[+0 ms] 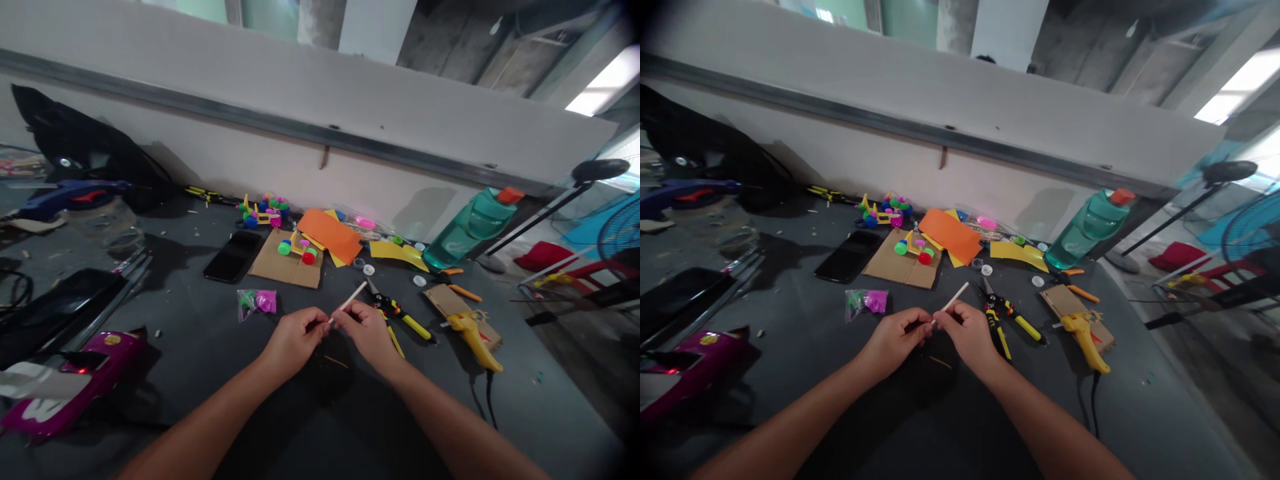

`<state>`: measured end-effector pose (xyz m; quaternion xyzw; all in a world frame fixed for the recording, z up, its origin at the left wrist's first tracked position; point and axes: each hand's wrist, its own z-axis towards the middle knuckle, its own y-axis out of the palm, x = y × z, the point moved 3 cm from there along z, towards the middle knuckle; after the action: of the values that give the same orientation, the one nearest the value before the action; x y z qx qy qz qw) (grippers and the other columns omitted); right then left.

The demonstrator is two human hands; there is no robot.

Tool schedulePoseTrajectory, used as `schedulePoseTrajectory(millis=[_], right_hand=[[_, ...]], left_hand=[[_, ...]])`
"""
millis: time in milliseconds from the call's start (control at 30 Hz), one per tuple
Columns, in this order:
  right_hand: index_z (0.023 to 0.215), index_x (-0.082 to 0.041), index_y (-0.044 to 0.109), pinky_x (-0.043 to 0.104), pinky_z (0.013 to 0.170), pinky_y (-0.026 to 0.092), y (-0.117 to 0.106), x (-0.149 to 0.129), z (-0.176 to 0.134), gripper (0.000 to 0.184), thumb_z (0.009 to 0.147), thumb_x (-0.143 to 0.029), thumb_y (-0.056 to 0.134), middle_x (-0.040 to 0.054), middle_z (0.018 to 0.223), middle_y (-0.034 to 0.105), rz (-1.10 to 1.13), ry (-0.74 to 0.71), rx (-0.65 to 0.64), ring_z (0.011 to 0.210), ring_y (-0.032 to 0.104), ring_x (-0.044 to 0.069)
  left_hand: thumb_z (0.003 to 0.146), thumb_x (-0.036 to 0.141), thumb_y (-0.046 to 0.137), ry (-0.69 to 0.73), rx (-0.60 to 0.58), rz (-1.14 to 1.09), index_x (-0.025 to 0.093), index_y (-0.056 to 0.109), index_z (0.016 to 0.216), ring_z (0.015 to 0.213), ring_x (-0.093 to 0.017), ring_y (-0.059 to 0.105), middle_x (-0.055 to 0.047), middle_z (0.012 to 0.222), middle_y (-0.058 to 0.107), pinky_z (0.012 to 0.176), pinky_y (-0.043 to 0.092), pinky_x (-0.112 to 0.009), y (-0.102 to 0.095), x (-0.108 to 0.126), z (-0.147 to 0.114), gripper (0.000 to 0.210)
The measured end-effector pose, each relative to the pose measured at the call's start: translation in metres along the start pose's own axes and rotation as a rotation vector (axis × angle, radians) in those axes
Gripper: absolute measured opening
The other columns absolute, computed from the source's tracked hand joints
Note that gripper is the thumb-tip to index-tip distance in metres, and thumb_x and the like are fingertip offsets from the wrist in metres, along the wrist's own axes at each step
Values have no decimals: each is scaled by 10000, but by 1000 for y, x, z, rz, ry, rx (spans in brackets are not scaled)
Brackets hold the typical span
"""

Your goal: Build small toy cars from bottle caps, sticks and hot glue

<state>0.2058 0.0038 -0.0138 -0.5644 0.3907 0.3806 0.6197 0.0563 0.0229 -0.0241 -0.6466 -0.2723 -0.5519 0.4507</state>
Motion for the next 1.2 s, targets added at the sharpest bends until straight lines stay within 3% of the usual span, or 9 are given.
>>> schedulePoseTrajectory(millis=[133,333,433,533,667,767,900,1200], right_hand=[[816,-202,637,240,613,428,-18,-10,9,184,804,-349,527,-1,728,654,-160,-62,-18,661,582,134],[942,-224,623,282,650,415,-52,-8,16,218,785,-352,542,26,838,644,-622,-99,14,720,572,162],[971,-206,612,299,671,425,-57,-1,11,251,790,-366,543,47,850,638,-670,-83,-22,763,580,181],[978,-202,615,303,664,441,-51,5,3,276,799,-397,534,39,812,641,-556,-17,-68,736,586,175],[1012,-202,601,244,537,455,-26,5,-3,303,806,-405,509,26,817,631,-160,86,-127,663,574,139],[915,-178,616,216,455,425,-9,1,-3,279,793,-411,523,0,685,589,47,109,-98,543,531,111],[784,-166,627,211,432,390,-1,-2,1,255,784,-411,557,-24,562,539,116,76,-25,451,486,90],[761,-156,634,205,416,388,1,7,-1,256,722,-409,642,-20,565,567,344,156,63,460,471,87]], left_hand=[[796,317,489,-78,80,-106,181,585,767,522,-118,522,11,645,587,523,391,-232,-5,-4,4,169],[789,311,484,-145,127,-248,168,583,842,493,-103,510,13,640,563,500,398,-230,-7,-9,8,182],[788,312,489,-133,137,-208,171,586,832,509,-104,509,8,649,564,510,402,-229,-8,-7,6,176],[801,326,485,-90,116,-150,178,583,824,549,-113,520,7,668,573,536,408,-231,-6,-5,3,179],[810,290,477,8,16,-41,187,601,822,586,-118,518,11,692,585,563,395,-227,1,-3,0,161],[799,239,477,42,-52,26,185,608,786,597,-117,502,20,665,570,561,374,-217,6,-3,-1,143],[803,255,482,45,-40,54,185,610,804,602,-120,500,24,655,564,567,371,-218,5,-4,-1,146],[842,299,428,1,3,50,183,573,743,564,-122,548,11,637,596,549,393,-223,1,-7,0,210]])
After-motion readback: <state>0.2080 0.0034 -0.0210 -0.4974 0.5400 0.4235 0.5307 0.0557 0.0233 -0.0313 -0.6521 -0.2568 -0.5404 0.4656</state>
